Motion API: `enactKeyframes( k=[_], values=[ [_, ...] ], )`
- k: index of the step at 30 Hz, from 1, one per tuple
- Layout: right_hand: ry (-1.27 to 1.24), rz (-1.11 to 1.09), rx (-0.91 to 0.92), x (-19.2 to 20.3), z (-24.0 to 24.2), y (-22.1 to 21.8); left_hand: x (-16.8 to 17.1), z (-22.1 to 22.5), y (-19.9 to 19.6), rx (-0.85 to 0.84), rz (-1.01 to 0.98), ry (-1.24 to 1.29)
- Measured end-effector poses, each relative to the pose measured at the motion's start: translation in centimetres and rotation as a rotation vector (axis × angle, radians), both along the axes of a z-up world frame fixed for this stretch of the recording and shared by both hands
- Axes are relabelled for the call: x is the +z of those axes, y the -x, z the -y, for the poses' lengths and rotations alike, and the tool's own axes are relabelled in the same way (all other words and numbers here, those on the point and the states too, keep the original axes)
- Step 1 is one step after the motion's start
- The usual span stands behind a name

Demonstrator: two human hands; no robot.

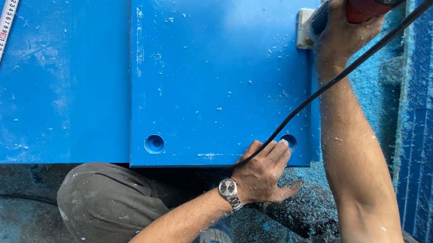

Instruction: Using a handheld power router to smooth or bevel the edges of large blue plastic blocks on a factory floor.

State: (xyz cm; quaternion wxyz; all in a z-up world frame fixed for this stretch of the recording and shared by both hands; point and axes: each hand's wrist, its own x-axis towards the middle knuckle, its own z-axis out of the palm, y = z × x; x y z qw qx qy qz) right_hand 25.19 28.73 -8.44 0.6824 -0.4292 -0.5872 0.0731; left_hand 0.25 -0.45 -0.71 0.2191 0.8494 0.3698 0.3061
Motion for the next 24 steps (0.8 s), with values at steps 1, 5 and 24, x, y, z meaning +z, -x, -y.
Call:
enactKeyframes(
  k=[1, 5, 24],
  values=[
    [0.0, 0.005, 0.004, 0.0, -0.1, 0.0, 0.0, 0.0, 0.0, -0.003, 0.003, 0.002],
    [-0.016, 0.025, -0.01, 0.0, -0.4, 0.0, 0.0, -0.1, 0.1, -0.01, -0.009, -0.002],
    [0.188, -0.089, -0.015, 6.9, 13.0, 4.6, 0.6, -0.6, 0.1, 0.071, 0.02, -0.162]
  ],
)
